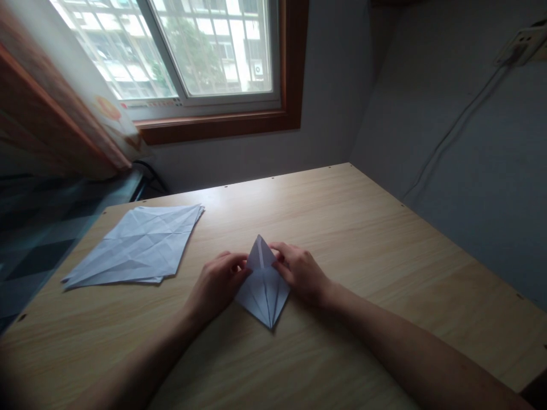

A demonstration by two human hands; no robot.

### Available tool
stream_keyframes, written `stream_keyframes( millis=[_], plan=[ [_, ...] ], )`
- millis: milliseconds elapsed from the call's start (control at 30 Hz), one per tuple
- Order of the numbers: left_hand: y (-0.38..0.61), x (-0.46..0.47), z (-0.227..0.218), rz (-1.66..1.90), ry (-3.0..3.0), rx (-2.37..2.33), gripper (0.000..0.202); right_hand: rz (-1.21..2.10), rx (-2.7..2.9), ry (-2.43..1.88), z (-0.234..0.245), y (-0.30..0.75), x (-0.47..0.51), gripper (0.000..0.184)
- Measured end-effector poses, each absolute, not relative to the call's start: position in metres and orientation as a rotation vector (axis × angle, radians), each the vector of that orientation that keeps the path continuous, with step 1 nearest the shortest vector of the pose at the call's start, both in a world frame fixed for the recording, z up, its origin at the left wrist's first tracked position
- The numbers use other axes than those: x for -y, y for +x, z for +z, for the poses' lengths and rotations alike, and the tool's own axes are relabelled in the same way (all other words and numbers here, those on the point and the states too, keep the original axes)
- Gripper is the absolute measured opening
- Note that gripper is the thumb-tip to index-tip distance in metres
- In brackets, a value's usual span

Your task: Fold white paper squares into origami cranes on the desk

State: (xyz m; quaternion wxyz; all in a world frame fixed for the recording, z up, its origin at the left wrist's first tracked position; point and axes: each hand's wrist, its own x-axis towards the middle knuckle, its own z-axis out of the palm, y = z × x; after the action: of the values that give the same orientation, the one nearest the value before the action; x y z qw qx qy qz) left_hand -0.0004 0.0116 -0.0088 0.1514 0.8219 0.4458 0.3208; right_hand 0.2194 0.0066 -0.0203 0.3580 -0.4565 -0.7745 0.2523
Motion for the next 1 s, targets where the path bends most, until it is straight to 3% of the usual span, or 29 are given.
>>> stream_keyframes(
  millis=[233, 367, 733, 1000],
  plan=[
    [-0.002, -0.015, -0.011, 0.862, 2.282, -1.318, 0.018, 0.717, 1.94, -1.262, -0.019, 0.217, -0.008, 0.04],
    [-0.002, -0.015, -0.011, 0.89, 2.314, -1.288, 0.011, 0.743, 1.926, -1.224, -0.019, 0.219, -0.007, 0.034],
    [0.001, -0.009, -0.001, 0.793, 2.376, -1.108, 0.029, 1.01, 1.573, -1.028, -0.016, 0.207, -0.01, 0.019],
    [0.002, -0.009, -0.004, 1.024, 2.262, -1.065, 0.028, 1.356, 1.424, -1.044, -0.018, 0.196, -0.001, 0.02]
  ],
)
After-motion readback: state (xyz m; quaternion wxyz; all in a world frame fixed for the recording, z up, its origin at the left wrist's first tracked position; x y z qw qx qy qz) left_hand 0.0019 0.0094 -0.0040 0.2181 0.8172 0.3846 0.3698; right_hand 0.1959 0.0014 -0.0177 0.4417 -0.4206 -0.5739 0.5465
